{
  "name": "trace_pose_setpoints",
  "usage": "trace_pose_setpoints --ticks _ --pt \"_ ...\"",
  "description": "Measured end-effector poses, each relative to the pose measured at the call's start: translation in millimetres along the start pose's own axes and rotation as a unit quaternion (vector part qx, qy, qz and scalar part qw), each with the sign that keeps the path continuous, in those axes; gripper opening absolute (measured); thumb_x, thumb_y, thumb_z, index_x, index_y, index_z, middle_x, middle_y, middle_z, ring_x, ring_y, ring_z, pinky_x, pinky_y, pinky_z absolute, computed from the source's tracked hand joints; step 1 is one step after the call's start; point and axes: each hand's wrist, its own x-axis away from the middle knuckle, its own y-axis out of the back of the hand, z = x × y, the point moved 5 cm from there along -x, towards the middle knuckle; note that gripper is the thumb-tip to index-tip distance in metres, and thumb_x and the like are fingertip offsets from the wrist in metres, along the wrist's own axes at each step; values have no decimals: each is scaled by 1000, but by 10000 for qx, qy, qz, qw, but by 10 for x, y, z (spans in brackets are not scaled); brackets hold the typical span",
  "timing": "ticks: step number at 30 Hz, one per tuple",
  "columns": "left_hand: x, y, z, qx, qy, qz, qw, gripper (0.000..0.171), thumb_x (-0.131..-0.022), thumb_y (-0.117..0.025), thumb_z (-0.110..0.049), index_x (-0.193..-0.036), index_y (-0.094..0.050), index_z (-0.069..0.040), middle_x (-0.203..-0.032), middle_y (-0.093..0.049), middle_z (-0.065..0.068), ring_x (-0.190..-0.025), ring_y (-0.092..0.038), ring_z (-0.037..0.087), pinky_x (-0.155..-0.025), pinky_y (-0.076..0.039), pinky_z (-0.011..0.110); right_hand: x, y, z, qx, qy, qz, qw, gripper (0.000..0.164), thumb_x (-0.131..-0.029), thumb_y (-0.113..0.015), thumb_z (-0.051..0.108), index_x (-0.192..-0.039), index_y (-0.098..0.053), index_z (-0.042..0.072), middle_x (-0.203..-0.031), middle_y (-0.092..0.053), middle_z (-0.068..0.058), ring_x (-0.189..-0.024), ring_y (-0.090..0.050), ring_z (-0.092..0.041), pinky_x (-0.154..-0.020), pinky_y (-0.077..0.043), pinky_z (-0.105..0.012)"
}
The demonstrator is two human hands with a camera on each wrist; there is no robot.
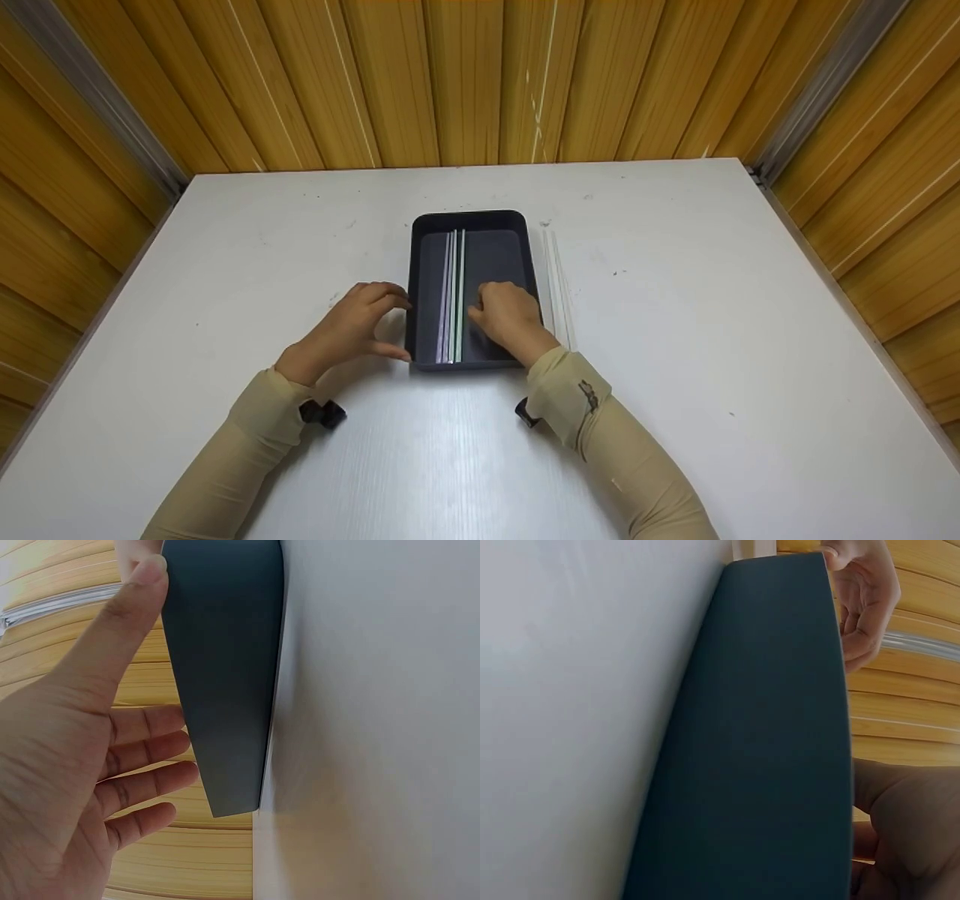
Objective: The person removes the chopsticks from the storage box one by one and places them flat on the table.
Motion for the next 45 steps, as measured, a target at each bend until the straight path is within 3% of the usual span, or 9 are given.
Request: trace_pose_setpoints --ticks 18,30,36,42,45 --pt "-2 -9 15 45 -73 -18 10000 73 -59 -76 -61 -105 -65 -6 -114 -62 6 -107 -59 21 -97 -45 34 -53 -177 137 45 142 68 9999 20 -88 -64 26 -82 -66 8 -77 -68 -6 -67 -57 -19 -63 -51 -39" --pt "5 -14 26 138 0 23 9999 74 -59 -76 -62 -107 -65 -7 -115 -62 4 -108 -58 21 -99 -44 33 -91 -234 171 114 65 116 9998 23 -86 -65 26 -72 -61 9 -69 -62 -4 -62 -50 -17 -57 -44 -35" --pt "3 -5 25 230 36 54 9997 74 -59 -77 -60 -108 -65 -7 -115 -62 5 -108 -58 22 -99 -44 34 -111 -246 175 197 -124 295 9993 22 -87 -64 27 -74 -61 9 -74 -65 -7 -65 -54 -20 -61 -48 -39" --pt "8 -4 18 78 -50 -21 10000 73 -59 -76 -61 -107 -65 -7 -114 -62 4 -108 -58 20 -99 -44 33 -126 -269 169 230 -177 465 9985 23 -89 -63 28 -85 -68 5 -89 -71 -12 -79 -65 -29 -70 -54 -44" --pt "9 -4 17 77 -62 -36 9999 73 -59 -76 -61 -107 -65 -7 -115 -62 4 -108 -58 20 -98 -44 33 -142 -281 168 290 -196 508 9981 24 -89 -63 28 -84 -68 5 -88 -71 -12 -77 -64 -27 -70 -54 -44"
